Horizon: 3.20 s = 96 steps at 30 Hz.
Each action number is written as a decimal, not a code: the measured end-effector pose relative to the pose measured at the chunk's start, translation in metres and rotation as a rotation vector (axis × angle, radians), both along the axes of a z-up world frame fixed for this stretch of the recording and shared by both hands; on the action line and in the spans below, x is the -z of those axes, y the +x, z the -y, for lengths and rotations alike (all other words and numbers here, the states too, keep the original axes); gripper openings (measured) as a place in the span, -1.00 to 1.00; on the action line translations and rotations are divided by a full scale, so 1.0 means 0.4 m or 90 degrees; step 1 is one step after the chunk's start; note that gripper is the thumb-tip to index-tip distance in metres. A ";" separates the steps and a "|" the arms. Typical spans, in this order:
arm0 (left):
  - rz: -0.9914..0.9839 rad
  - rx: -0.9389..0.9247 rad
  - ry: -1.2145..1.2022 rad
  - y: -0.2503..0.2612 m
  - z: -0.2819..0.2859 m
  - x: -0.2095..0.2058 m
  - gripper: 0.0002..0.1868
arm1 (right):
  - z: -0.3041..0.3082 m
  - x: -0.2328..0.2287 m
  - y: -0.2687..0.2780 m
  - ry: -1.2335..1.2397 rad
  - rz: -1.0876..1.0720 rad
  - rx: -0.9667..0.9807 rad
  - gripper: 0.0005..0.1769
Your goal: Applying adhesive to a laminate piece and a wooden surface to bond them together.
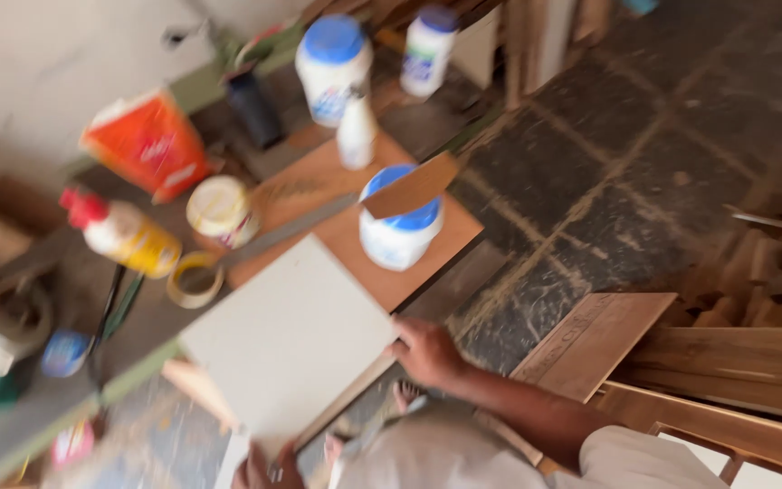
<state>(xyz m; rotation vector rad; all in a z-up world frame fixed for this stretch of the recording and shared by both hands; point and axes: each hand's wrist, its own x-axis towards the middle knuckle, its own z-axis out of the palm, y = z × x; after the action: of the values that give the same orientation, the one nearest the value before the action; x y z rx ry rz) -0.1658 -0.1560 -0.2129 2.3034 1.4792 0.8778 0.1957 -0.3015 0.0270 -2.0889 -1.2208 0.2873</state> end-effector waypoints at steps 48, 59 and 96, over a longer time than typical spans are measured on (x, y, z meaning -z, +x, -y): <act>-0.019 -0.021 -0.536 0.204 -0.038 -0.598 -0.06 | -0.468 0.055 0.025 -0.109 0.338 -0.345 -0.22; 0.056 0.009 -0.269 0.399 -0.340 -0.430 -0.22 | -0.449 0.037 0.022 -0.168 0.327 -0.298 -0.28; -0.056 -0.037 -0.307 0.397 -0.330 -0.514 -0.01 | -0.456 0.023 0.014 -0.108 0.308 -0.270 -0.29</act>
<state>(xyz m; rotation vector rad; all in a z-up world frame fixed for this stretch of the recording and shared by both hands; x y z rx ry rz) -0.0069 -0.0238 -0.0071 1.9682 1.5895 0.3769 0.2012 -0.1192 0.0177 -2.0920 -1.9955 0.0721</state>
